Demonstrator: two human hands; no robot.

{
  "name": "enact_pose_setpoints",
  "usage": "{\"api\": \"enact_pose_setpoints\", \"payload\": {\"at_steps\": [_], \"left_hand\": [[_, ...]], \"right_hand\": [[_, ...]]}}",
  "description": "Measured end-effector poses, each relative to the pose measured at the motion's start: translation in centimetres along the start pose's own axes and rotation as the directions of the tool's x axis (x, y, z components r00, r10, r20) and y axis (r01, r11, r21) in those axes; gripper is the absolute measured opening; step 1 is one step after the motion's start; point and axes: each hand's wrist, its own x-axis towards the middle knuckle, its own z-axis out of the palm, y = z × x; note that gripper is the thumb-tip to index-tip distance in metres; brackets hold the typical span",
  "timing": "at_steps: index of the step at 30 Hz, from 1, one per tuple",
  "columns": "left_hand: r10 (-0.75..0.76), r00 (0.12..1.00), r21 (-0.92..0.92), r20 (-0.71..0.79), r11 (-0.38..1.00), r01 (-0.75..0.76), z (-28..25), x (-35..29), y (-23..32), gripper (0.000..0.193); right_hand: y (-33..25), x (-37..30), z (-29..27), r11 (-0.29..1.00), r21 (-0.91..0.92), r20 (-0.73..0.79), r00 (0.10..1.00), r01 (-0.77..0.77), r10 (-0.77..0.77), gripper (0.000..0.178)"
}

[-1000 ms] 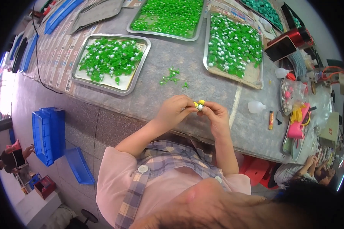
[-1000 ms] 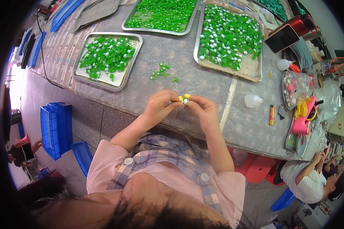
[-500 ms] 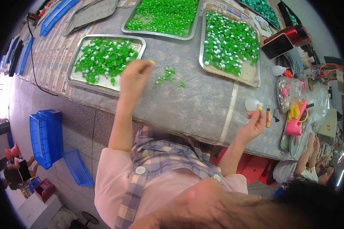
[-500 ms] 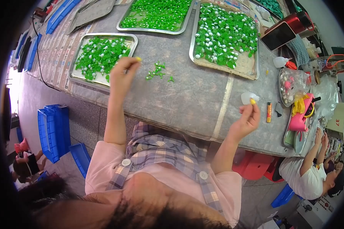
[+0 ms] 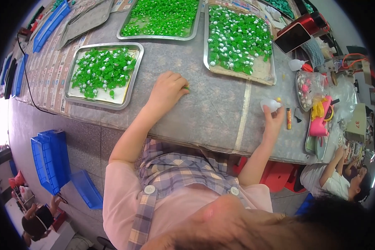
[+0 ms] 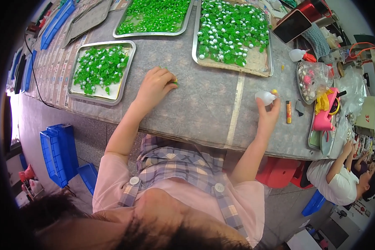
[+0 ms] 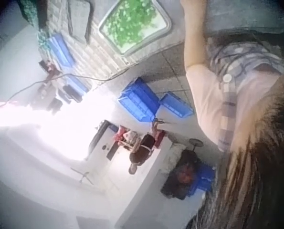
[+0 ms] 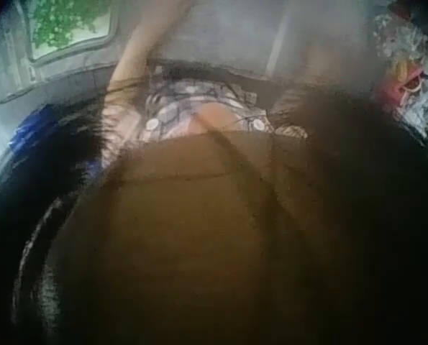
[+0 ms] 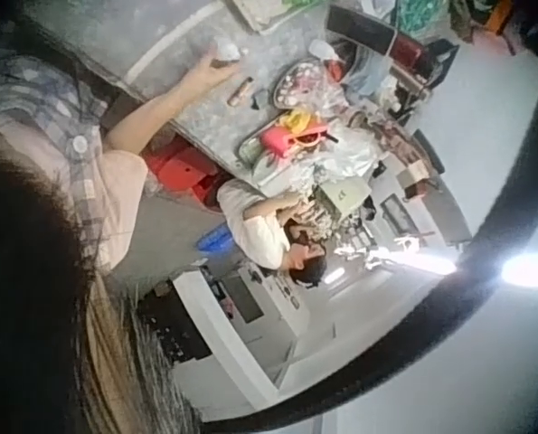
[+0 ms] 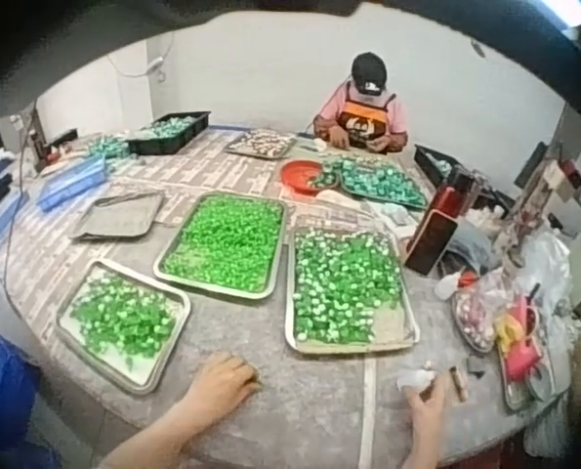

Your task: The person applies glue from a bottle onto small plastic pieces, attaches small components to them by hand, and places the assembled pieces onto a tray.

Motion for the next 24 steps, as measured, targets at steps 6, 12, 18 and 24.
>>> {"api": "enact_pose_setpoints", "payload": {"at_steps": [6,12,18,24], "left_hand": [[-0.098,0.991,-0.135,-0.095,0.987,0.085,-0.5,0.0,1.5,0.014],[-0.367,0.928,-0.749,0.064,0.597,0.288,0.7,-1.7,5.4,0.014],[-0.45,0.839,-0.94,0.305,0.0,0.342,1.8,-1.6,7.6,0.012],[-0.408,0.774,-0.871,0.485,-0.309,0.383,2.1,-2.0,7.4,0.015]], "right_hand": [[-0.3,-0.8,0.7,0.939,-0.34,0.076,0.997,0.046,-0.021,0.041],[-4.2,-6.3,6.1,0.914,0.38,0.46,0.886,-0.143,-0.053,0.032],[-5.9,-8.2,8.9,0.903,0.373,0.536,0.844,-0.212,-0.023,0.032],[-5.3,-8.7,8.7,0.95,0.302,0.488,0.869,-0.084,-0.078,0.035]]}}
